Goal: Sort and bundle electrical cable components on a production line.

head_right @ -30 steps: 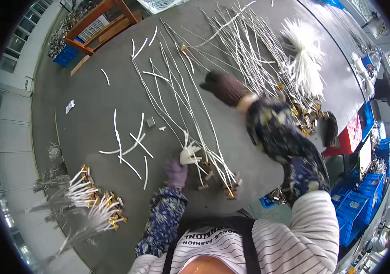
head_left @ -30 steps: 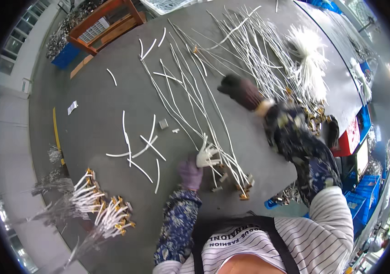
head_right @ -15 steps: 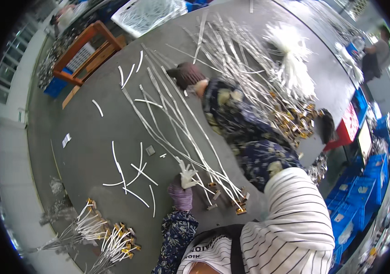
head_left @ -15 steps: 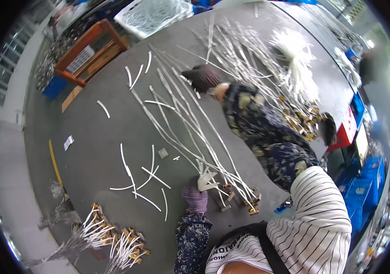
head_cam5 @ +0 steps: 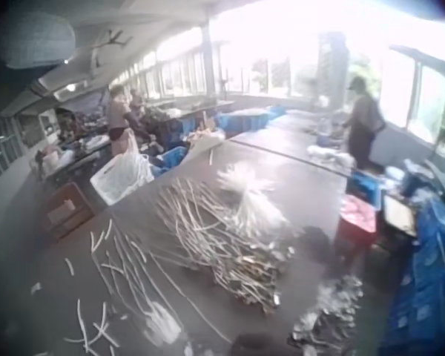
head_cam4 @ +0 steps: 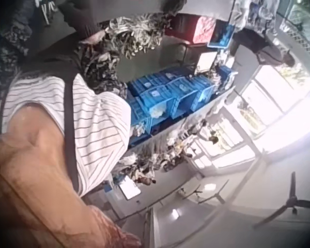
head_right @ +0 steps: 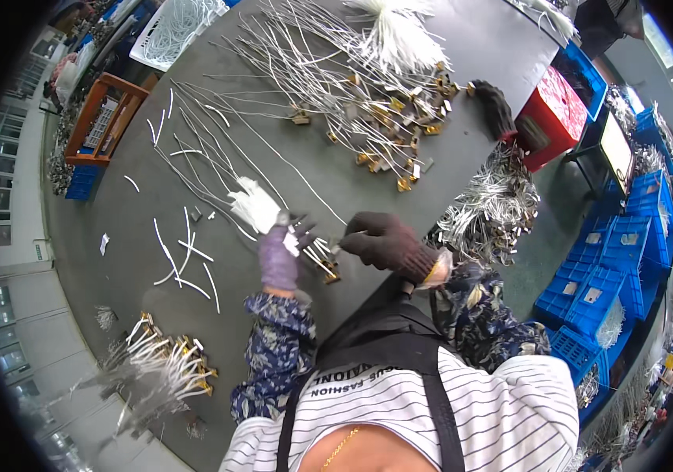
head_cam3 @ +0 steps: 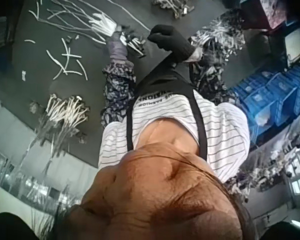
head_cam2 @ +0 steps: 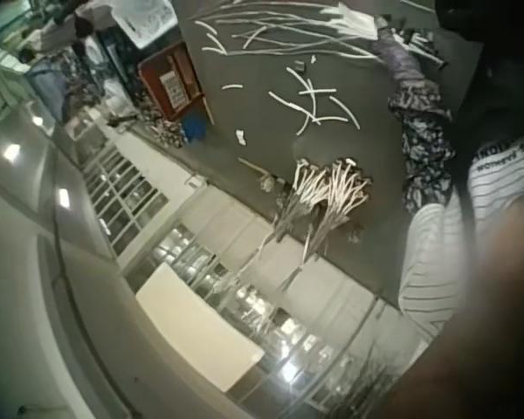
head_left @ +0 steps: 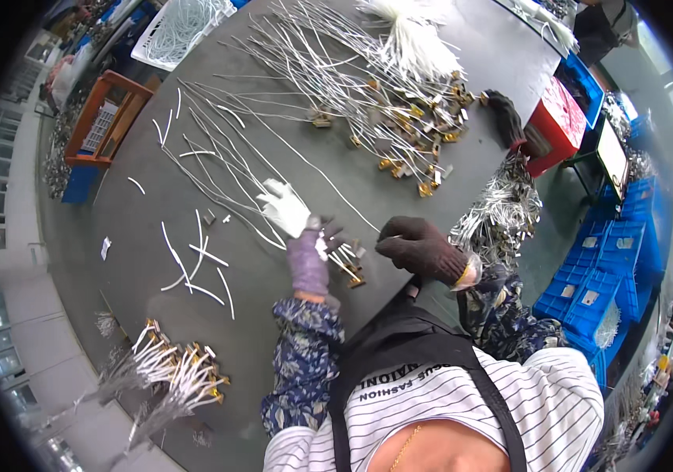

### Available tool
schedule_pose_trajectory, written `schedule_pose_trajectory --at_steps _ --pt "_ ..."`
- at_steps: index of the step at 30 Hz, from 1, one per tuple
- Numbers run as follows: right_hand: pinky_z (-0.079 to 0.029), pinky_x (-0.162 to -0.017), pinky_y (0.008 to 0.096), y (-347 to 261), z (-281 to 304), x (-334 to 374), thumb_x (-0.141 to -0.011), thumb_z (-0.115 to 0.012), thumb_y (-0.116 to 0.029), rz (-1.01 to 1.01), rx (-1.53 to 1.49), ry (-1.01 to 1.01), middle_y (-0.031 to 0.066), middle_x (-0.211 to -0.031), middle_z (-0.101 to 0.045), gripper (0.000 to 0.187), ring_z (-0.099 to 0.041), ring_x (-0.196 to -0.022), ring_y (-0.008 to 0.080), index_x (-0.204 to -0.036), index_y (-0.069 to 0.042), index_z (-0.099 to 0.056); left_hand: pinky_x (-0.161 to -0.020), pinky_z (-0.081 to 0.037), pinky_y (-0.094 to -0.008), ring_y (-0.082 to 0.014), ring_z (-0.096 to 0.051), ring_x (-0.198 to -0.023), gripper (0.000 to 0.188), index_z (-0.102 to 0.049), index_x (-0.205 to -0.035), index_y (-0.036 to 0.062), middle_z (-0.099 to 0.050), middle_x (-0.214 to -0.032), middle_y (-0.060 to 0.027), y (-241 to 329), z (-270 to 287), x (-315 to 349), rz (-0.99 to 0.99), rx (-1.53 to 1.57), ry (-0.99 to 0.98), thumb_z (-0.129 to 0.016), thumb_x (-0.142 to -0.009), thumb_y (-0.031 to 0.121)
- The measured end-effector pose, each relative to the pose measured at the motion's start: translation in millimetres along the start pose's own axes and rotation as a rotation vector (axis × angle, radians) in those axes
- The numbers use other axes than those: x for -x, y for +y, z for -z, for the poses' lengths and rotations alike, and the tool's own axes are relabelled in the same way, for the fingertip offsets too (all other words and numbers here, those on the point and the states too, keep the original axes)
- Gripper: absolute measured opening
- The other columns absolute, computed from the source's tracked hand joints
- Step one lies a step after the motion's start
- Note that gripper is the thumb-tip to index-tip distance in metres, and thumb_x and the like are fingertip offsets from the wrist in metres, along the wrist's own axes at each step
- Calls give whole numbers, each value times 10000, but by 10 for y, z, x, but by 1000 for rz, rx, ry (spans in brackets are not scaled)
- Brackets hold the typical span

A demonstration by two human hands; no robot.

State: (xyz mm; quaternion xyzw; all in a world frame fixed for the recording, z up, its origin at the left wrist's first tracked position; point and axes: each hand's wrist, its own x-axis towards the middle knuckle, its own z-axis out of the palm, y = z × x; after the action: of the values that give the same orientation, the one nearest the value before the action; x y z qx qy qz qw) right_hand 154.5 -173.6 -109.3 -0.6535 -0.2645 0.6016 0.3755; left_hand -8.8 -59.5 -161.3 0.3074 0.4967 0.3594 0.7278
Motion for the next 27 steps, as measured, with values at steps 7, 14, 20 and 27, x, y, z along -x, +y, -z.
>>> schedule_pose_trajectory --at_steps 7,14,20,27 --pt "-487 -629 354 634 56 500 -769 -654 -220 494 1090 55 87 -827 -617 147 -619 -727 268 -872 -119 -626 -677 -555 -455 -278 -612 -729 285 -517 -997 33 -592 -893 -134 -681 -394 104 214 294 -163 -554 -909 301" --pt "-418 -554 262 1996 708 1605 -791 -641 -149 83 -230 106 6 -774 -530 133 -515 -661 125 -867 -76 -561 -564 -539 -372 -208 -598 -625 250 -574 -912 17 -614 -760 -99 -911 -518 -35 50 161 -132 -592 -897 265" --pt "-380 -489 243 3048 1070 2210 -820 -606 -196 -366 -244 398 23 -680 -548 143 -478 -554 99 -826 -55 -580 -783 -544 -458 -254 -644 -779 189 -607 -940 30 -652 -862 -110 -94 -265 -490 -209 288 -135 -605 -890 213" --pt "-350 -429 243 3141 1150 2189 -829 -600 -200 -248 -228 468 19 -629 -546 136 -454 -483 91 -799 -72 -562 -783 -558 -467 -281 -642 -798 220 -558 -987 24 -640 -924 -149 603 -234 -457 -344 263 -137 -551 -919 233"
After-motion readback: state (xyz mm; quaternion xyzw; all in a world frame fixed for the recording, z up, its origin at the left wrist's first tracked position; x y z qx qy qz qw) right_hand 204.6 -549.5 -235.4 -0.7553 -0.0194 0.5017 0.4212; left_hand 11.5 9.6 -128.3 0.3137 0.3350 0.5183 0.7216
